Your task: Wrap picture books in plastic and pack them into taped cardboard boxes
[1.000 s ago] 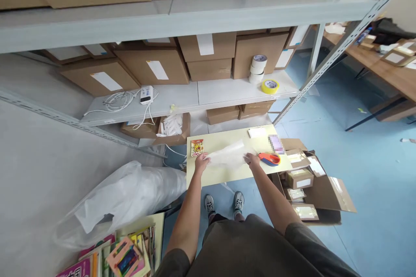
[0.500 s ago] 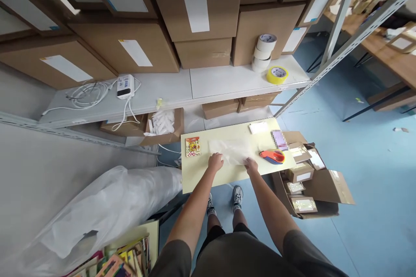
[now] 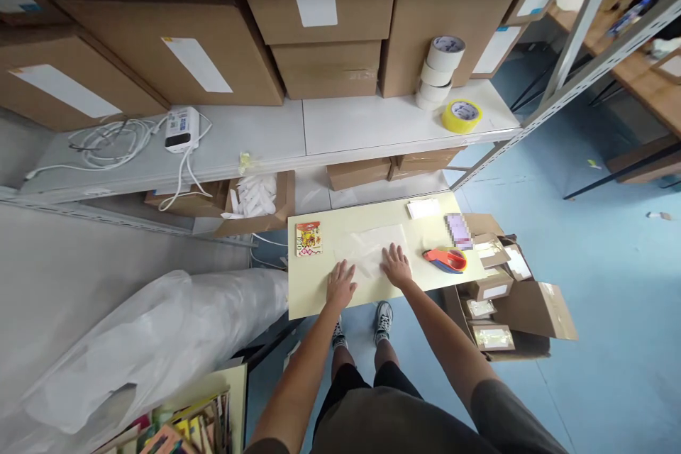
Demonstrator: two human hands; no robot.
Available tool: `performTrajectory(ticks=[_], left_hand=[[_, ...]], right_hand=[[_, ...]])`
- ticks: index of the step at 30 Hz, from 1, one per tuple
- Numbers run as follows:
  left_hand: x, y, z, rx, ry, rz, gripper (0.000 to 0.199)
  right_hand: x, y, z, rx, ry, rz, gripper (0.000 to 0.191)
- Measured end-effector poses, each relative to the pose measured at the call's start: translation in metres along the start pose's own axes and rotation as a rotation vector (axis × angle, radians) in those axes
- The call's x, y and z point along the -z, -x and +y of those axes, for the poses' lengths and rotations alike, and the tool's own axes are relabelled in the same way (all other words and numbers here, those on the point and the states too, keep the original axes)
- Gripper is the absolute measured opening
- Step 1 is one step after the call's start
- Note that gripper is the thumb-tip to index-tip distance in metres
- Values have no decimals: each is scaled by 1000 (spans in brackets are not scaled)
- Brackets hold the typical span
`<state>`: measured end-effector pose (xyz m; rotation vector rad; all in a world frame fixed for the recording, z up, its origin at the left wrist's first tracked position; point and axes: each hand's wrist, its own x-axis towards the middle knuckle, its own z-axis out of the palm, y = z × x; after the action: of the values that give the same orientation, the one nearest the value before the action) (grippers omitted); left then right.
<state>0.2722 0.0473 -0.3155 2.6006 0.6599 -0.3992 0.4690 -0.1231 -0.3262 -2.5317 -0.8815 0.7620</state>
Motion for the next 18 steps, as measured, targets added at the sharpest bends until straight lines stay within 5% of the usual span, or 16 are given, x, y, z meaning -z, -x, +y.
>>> performTrajectory(ticks=[4, 10, 14, 18], left_hand=[[0, 1, -8, -15, -49, -15, 68], [12, 2, -19, -80, 87, 87, 69], [31, -5, -44, 27, 266, 258, 56], [58, -25, -85, 82, 447, 408, 54]], right_hand=[[-8, -2, 6, -42, 218, -40, 68], [3, -9, -12, -110, 131, 69, 65], [-2, -32, -72, 81, -99, 230, 53], [-27, -64, -152, 270, -242, 152, 48]])
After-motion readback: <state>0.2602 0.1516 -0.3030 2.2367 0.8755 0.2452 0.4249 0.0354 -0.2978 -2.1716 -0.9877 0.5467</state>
